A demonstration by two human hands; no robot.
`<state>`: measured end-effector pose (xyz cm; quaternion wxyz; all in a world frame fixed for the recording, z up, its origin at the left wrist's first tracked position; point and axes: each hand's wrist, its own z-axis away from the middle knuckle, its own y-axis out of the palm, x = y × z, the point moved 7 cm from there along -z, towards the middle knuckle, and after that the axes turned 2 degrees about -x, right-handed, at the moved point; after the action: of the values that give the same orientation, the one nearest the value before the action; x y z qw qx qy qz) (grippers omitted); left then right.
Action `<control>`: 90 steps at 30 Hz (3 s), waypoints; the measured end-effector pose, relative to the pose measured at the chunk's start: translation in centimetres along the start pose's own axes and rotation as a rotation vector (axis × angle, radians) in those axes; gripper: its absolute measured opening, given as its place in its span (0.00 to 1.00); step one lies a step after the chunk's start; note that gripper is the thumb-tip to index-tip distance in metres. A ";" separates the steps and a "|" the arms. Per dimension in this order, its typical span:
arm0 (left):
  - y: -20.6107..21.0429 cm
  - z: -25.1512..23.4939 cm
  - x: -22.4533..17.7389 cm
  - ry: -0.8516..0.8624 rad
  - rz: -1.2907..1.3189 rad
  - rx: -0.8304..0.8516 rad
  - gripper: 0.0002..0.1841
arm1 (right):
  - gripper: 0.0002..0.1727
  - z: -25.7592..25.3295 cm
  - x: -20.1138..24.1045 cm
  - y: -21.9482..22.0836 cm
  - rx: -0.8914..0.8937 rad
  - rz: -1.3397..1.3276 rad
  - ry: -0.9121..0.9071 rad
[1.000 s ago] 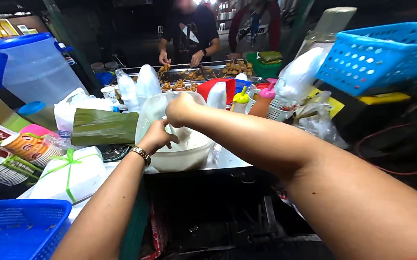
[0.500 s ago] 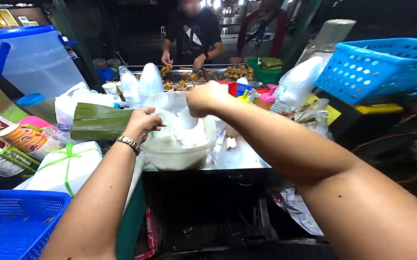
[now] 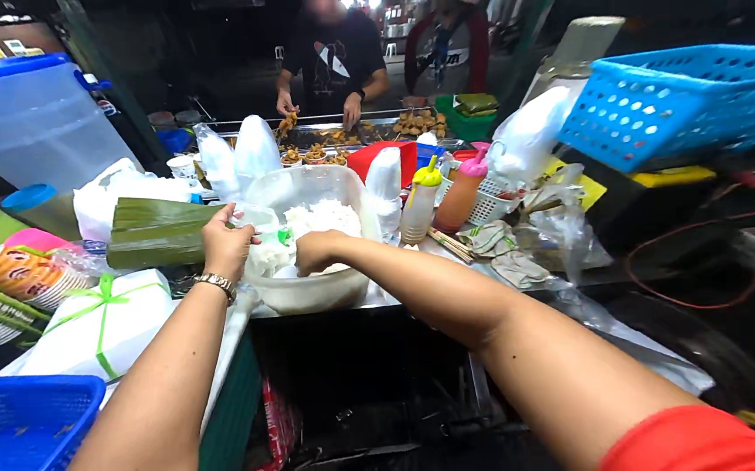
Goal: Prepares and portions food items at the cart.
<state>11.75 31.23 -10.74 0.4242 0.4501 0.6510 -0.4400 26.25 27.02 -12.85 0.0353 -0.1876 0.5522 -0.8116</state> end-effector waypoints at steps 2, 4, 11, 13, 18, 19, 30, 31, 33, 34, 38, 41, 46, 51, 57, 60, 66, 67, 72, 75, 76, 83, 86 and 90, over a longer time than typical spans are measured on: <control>0.0 0.0 0.0 -0.007 0.010 0.000 0.36 | 0.13 0.3 -0.8 -0.4 0.019 -0.108 -0.023; 0.1 -0.1 0.0 -0.008 0.011 0.007 0.36 | 0.12 1.1 -1.9 -0.9 -0.003 -0.240 -0.038; 0.0 -0.1 -0.2 0.003 -0.022 0.028 0.36 | 0.16 1.1 -3.9 -2.3 -0.082 -0.050 0.042; 0.0 0.0 -0.4 0.005 -0.029 0.032 0.36 | 0.16 0.9 -2.2 -0.9 -0.044 0.083 0.076; 0.2 0.0 -0.4 -0.009 -0.020 0.018 0.37 | 0.15 -0.8 -1.4 0.9 0.002 0.032 -0.050; 0.2 -0.1 -0.4 -0.011 -0.021 0.018 0.37 | 0.14 -1.0 -2.0 0.9 -0.001 -0.018 -0.069; -0.1 -0.7 -0.9 -0.060 0.052 0.052 0.39 | 0.16 3.6 -7.8 -3.6 -0.096 -0.631 -0.005; -0.1 -0.6 -1.2 -0.064 0.038 0.067 0.40 | 0.16 4.3 -8.2 -4.4 -0.129 -0.664 0.022; 0.1 -0.4 -1.9 -0.074 -0.009 0.115 0.41 | 0.15 5.5 -8.7 -6.2 -0.232 -0.717 0.096; 0.4 -0.3 -2.3 -0.076 -0.035 0.147 0.41 | 0.16 6.1 -8.9 -7.0 -0.289 -0.736 0.130; 2.1 0.5 -3.7 -0.052 -0.082 0.263 0.44 | 0.16 6.9 -8.1 -9.2 -0.544 -0.716 0.157; 2.9 1.2 -4.4 -0.051 -0.028 0.255 0.44 | 0.18 6.8 -5.0 -8.7 -0.621 -0.312 0.167; 2.9 1.2 -4.5 -0.046 -0.008 0.246 0.43 | 0.23 8.2 -2.5 -8.1 -0.727 0.074 0.279; 3.1 1.4 -5.0 -0.042 -0.044 0.302 0.41 | 0.22 7.9 -4.1 -8.1 -0.622 0.083 0.301; 3.9 2.5 -7.4 0.013 0.069 0.367 0.33 | 0.27 4.8 -5.3 -7.6 -0.630 -0.500 -0.007; 4.4 3.2 -8.2 0.083 -0.063 0.392 0.24 | 0.16 3.2 -5.0 -6.0 -0.547 -0.839 -0.020; 3.0 3.1 -8.8 0.009 -0.210 0.294 0.16 | 0.13 6.7 -5.3 -7.9 -0.642 -1.060 -0.138; 3.3 3.5 -9.4 0.042 -0.098 0.311 0.16 | 0.20 7.2 -4.7 -7.6 -0.603 -1.141 -0.269; 3.6 4.3 -11.9 0.366 0.082 0.335 0.18 | 0.19 6.8 -3.0 -7.1 -0.577 -0.964 -0.319; 3.2 4.6 -10.7 0.365 0.037 0.458 0.41 | 0.11 7.6 -2.7 -8.8 -0.651 -1.010 -0.259; 3.8 5.3 -9.8 0.339 0.060 0.564 0.44 | 0.12 7.8 -2.4 -9.2 -0.646 -1.052 -0.252; 7.0 6.8 -7.3 0.156 0.125 0.398 0.15 | 0.12 12.2 -3.1 -12.8 -0.912 -1.213 -0.428; 6.5 6.6 -7.9 0.198 0.074 0.409 0.14 | 0.32 11.8 -4.2 -11.5 -0.862 -1.112 -0.539; 7.8 7.5 -7.1 0.125 -0.121 0.513 0.12 | 0.19 9.4 -3.3 -8.4 -0.753 -0.934 -0.409</control>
<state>22.03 24.18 -7.34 0.2282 0.5293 0.5690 -0.5864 33.80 22.82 -3.11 -0.2862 -0.5594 0.6420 -0.4393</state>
